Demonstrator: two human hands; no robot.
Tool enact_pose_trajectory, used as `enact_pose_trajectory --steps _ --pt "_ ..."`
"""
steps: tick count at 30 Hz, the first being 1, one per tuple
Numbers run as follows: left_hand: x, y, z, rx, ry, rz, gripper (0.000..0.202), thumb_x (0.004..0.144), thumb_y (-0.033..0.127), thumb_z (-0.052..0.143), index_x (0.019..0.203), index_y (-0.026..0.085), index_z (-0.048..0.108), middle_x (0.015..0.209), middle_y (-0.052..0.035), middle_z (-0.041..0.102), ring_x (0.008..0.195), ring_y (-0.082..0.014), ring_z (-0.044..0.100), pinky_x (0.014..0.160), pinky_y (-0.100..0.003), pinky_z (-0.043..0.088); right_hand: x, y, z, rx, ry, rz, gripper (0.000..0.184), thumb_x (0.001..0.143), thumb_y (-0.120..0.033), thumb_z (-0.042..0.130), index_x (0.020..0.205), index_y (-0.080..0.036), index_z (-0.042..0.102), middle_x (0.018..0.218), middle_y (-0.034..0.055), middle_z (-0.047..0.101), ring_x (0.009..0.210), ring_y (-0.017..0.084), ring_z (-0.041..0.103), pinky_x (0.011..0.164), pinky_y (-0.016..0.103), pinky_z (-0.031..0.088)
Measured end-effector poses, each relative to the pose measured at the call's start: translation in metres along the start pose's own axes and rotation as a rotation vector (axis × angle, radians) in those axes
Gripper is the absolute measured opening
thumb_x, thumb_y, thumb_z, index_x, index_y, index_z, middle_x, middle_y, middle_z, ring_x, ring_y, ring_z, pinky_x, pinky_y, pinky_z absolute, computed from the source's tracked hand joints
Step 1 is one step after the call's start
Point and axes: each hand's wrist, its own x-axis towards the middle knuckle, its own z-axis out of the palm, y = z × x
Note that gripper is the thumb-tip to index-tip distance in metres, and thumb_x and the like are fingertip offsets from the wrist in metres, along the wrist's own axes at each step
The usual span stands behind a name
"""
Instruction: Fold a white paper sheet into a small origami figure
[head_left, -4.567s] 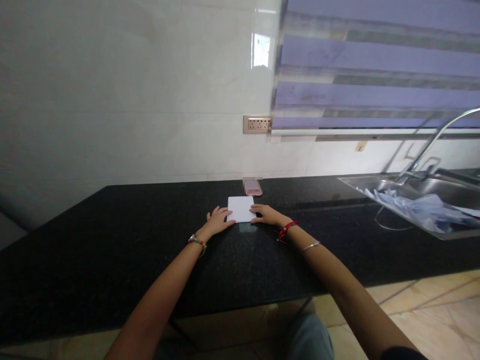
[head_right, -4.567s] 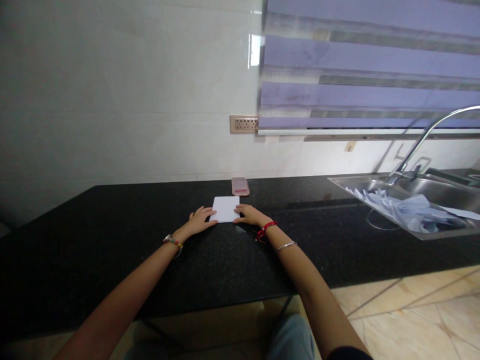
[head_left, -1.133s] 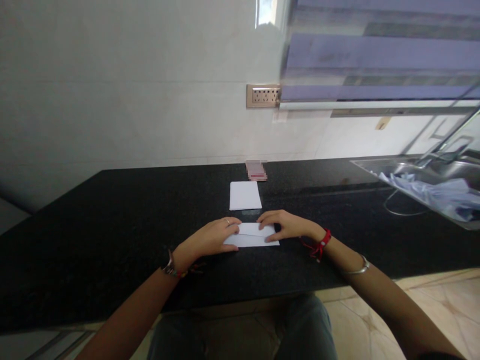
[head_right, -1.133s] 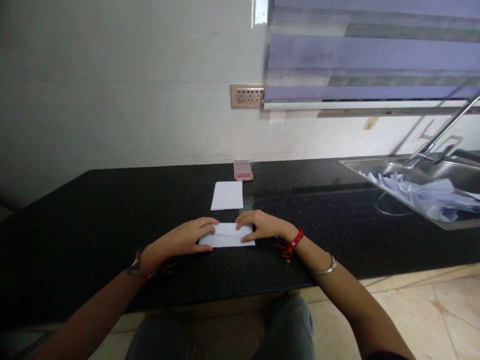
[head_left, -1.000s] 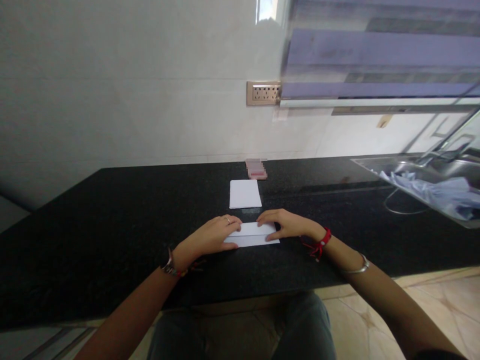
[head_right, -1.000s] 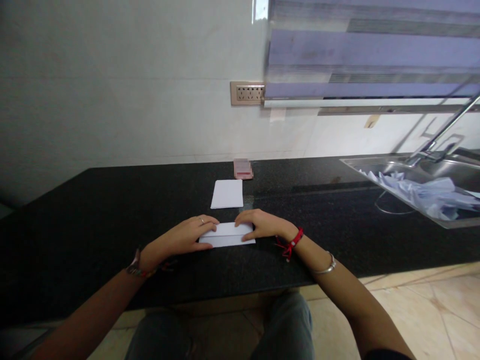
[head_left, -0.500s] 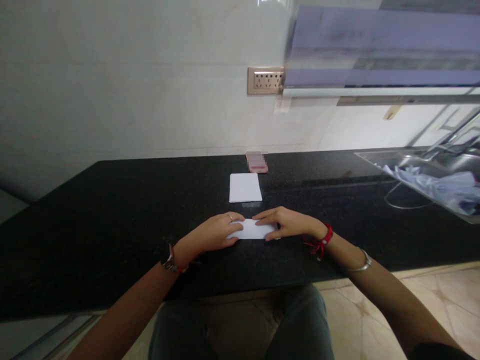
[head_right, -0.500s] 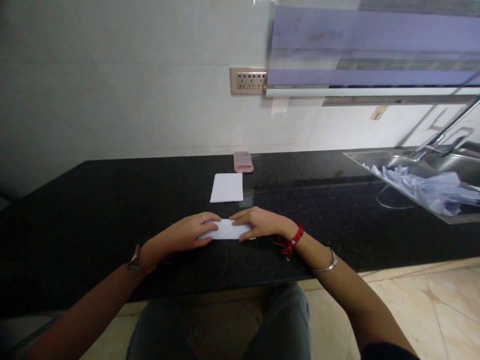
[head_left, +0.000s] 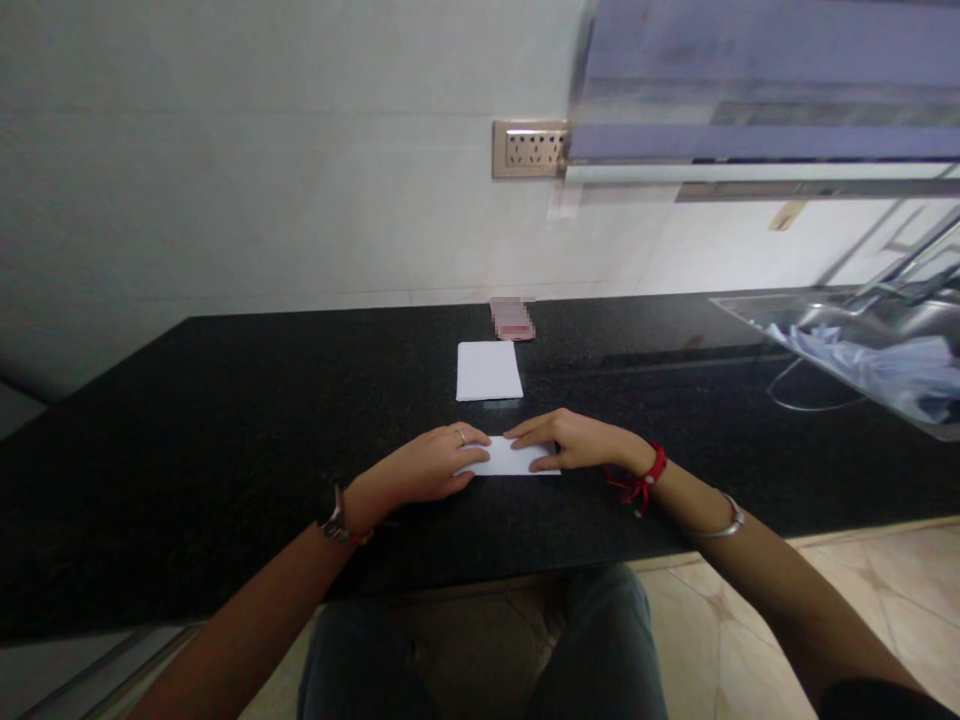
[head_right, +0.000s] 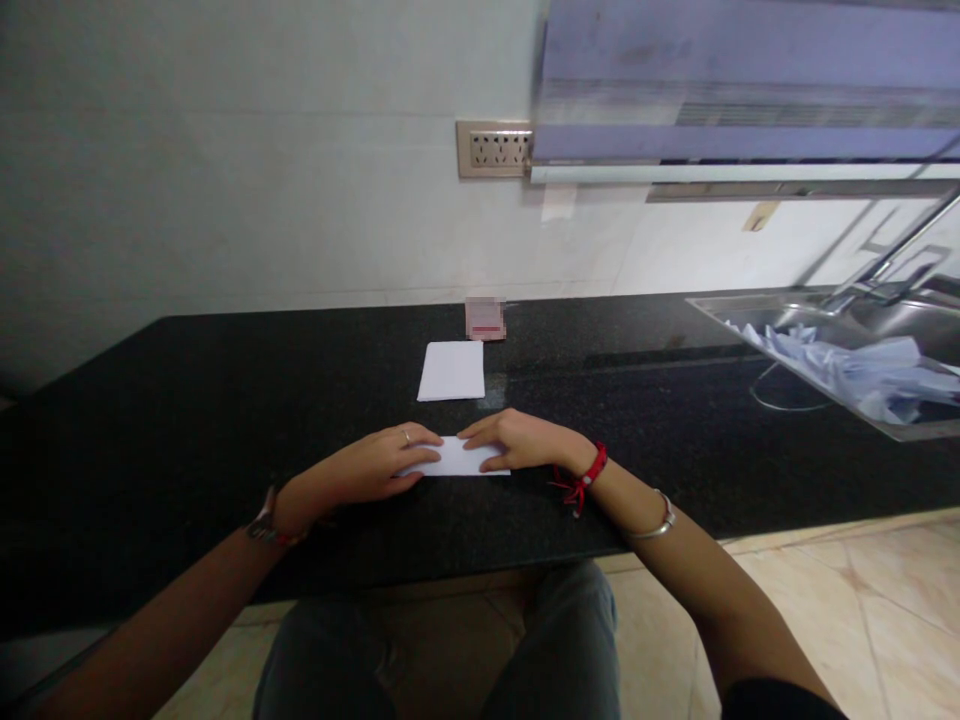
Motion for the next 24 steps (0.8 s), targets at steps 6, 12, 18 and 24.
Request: enact_pose_trajectory --steps 6,12,18,24 --pt "0.0005 0.0015 -0.0008 0.011 0.005 0.004 0.021 0.079 0.017 0.048 0.098 0.016 0.057 0.117 -0.0111 0.050 0.107 -0.0209 0.047 0.090 -0.036 0.041 -0.0007 0.0011 0.0010 0.015 0.006 -0.003 0.037 0.077 -0.023 0.057 0.112 -0.012 0.056 0.121 0.0112 0.052 0.107 0.018 0.052 0.092 0.029 0.040" --pt "-0.0010 0.0019 0.0005 -0.011 -0.018 -0.018 0.022 0.079 0.017 0.046 0.100 0.016 0.054 0.117 -0.0106 0.051 0.108 -0.0207 0.046 0.090 -0.036 0.041 -0.0003 -0.0012 -0.0004 0.009 -0.017 0.006 0.035 0.077 -0.023 0.056 0.110 -0.011 0.057 0.122 0.0122 0.051 0.108 0.018 0.051 0.092 0.030 0.040" --pt "-0.0003 0.0050 0.0013 -0.049 -0.042 -0.069 0.025 0.078 0.014 0.044 0.102 0.015 0.052 0.116 -0.0107 0.051 0.108 -0.0203 0.046 0.091 -0.034 0.041 0.0004 -0.0041 -0.0025 -0.004 -0.056 0.025 0.034 0.077 -0.024 0.057 0.107 -0.009 0.059 0.123 0.0138 0.050 0.109 0.019 0.050 0.092 0.029 0.040" --pt "-0.0005 0.0046 0.0022 -0.066 -0.051 -0.101 0.027 0.078 0.015 0.044 0.104 0.016 0.050 0.121 -0.0104 0.047 0.109 -0.0207 0.045 0.091 -0.034 0.040 0.0005 -0.0037 -0.0024 0.002 -0.069 0.034 0.035 0.077 -0.026 0.057 0.108 -0.011 0.058 0.124 0.0127 0.049 0.111 0.019 0.048 0.094 0.030 0.038"
